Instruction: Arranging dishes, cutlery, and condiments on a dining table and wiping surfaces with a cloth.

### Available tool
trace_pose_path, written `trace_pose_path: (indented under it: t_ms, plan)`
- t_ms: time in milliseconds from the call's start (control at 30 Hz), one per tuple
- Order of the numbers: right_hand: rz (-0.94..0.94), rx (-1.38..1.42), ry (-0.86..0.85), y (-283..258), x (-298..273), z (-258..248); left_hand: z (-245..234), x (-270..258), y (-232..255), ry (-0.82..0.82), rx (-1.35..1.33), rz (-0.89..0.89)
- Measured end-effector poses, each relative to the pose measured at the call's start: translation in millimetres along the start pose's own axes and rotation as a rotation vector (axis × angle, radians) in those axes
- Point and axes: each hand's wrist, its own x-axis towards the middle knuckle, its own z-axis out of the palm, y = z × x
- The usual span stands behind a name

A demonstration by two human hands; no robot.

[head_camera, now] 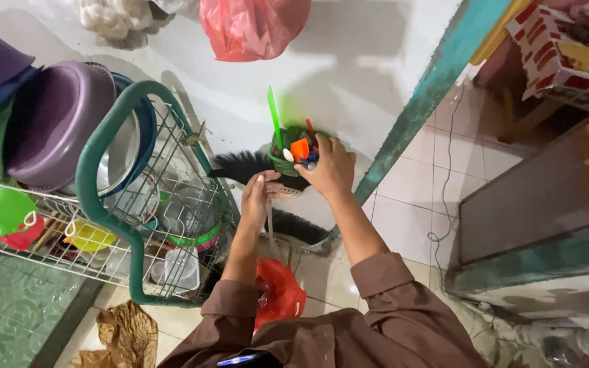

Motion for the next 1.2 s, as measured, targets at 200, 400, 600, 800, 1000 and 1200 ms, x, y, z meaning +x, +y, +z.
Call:
trace_pose_path:
  t_ms: [200,400,600,800,1000,1200]
  plan:
    - [-0.148,-0.024,0.133,19,-1,26,-3,9,-16,0.016,0.006,0.012]
    - [-0.115,0.071,0.005,33,2,21,6,5,-9,-0.013,0.013,0.0]
    - [-0.198,-0.016,0.014,27,5,1,11,5,-11,0.005,0.049,-0.022]
    - [-0.24,0.043,-0.072,29,12,-6,4,7,-18,-0.044,0.004,-0.008]
    - [-0.288,0.058,-0.138,38,20,11,3,3,-17,-0.023,0.028,0.01]
    - [-0.302,0.153,-0.16,48,17,15,3,0,-12,-0.004,0.051,-0.008]
